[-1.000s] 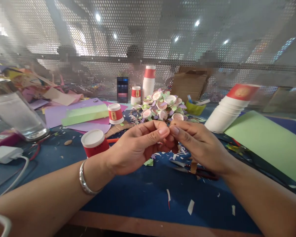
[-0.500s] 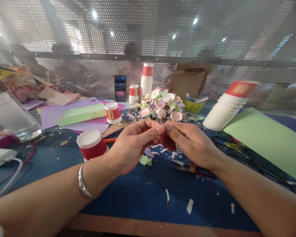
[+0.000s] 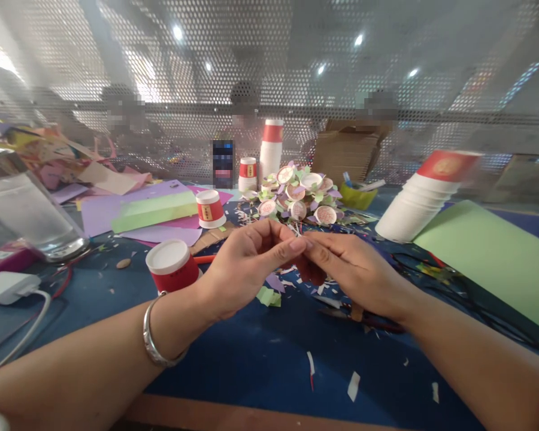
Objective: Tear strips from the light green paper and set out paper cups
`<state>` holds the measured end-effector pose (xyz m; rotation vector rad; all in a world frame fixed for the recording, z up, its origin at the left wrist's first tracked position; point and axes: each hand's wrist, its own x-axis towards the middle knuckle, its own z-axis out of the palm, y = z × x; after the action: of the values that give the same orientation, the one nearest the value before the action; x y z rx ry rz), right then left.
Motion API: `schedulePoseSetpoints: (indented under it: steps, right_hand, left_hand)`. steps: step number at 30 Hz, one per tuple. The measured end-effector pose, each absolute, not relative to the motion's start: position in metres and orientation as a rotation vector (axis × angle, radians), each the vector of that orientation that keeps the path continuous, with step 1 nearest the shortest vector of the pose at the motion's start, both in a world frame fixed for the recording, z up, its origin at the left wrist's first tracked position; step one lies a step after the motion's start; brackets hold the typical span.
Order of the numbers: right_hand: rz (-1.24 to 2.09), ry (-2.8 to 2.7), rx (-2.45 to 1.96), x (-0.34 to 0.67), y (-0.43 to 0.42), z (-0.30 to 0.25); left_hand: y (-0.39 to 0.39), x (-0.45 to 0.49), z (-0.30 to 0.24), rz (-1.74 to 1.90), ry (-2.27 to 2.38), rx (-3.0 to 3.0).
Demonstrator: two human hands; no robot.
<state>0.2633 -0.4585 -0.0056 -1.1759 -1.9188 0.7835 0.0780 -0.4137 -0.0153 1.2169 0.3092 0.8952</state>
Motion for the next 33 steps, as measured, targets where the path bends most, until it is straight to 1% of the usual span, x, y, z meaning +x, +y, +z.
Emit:
schedulePoseSetpoints:
  steps: [4, 7, 12, 21, 30, 33]
  right_hand:
    - [0.930, -1.898, -1.079, 0.262, -0.462, -0.002]
    - [0.966, -1.880, -1.034, 0.262, -0.463, 0.000]
    - [0.940, -1.843, -1.074, 0.263, -0.460, -0.002]
    - [0.853, -1.864, -1.172, 0.265, -0.458, -0.008]
    - [0.796, -1.921, -1.227, 0.267, -0.457, -0.010]
    - [0.792, -1.917, -1.235, 0.266, -0.458, -0.007]
  left_hand:
    - [-0.418, 0.077, -0.010, 0.787, 0.138, 1.147]
    - [-0.420, 0.076, -0.009, 0.729, 0.108, 1.089]
    - [-0.418, 0.077, -0.015, 0.760, 0.186, 1.051]
    - [-0.416, 0.079, -0.015, 0.939, 0.370, 1.171]
    - [-0.417, 0.075, -0.013, 0.953, 0.475, 1.274]
    - [-0.417, 0.074, -0.012, 0.958, 0.446, 1.341]
